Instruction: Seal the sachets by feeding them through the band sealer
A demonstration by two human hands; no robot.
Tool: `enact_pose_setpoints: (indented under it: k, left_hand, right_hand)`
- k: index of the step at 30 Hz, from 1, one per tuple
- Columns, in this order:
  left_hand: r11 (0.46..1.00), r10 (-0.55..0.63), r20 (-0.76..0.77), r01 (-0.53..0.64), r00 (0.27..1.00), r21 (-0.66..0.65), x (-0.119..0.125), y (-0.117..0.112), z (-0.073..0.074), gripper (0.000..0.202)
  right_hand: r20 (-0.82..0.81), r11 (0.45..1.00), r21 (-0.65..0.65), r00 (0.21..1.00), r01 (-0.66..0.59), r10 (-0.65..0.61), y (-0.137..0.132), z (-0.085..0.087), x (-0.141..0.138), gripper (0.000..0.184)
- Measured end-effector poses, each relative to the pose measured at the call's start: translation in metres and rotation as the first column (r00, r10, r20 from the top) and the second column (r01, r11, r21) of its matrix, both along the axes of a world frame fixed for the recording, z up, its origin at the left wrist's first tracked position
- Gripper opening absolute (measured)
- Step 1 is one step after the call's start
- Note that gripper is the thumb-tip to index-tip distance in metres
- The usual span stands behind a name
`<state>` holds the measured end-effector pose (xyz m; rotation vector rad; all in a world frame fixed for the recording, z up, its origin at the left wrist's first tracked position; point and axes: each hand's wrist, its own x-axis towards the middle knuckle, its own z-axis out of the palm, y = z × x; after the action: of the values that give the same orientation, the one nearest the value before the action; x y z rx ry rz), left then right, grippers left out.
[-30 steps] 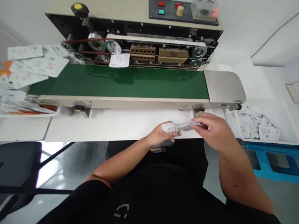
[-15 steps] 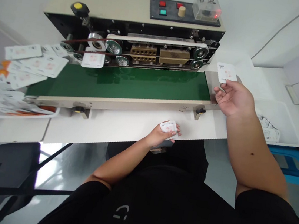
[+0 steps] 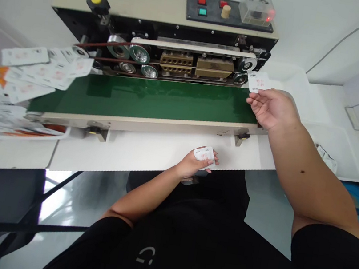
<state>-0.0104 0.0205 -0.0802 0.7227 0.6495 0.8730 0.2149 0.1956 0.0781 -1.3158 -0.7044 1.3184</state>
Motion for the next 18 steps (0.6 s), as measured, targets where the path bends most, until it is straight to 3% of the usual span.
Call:
enact_pose_setpoints:
  k: [5,11,14,18]
  left_hand:
    - [1.000,0.003,0.005,-0.003,1.000,-0.008,0.000,-0.001,0.000,0.058]
    - [1.000,0.000,0.015,0.000,1.000,-0.001,0.000,0.000,0.000,0.057]
    - [1.000,0.012,0.039,-0.012,0.999,-0.010,0.000,0.000,0.001,0.059]
    - [0.996,0.064,0.082,-0.059,0.995,-0.061,0.001,-0.002,0.005,0.059]
  right_hand:
    - [-0.003,0.996,-0.064,0.998,-0.066,0.066,0.003,0.008,-0.019,0.016]
    - [0.036,0.954,-0.096,0.956,-0.285,0.290,0.000,0.012,-0.027,0.023]
    - [0.088,0.935,-0.080,0.931,-0.347,0.353,-0.023,0.017,-0.025,0.030]
    - [0.179,0.947,0.026,0.933,-0.322,0.312,-0.079,0.013,-0.022,0.043]
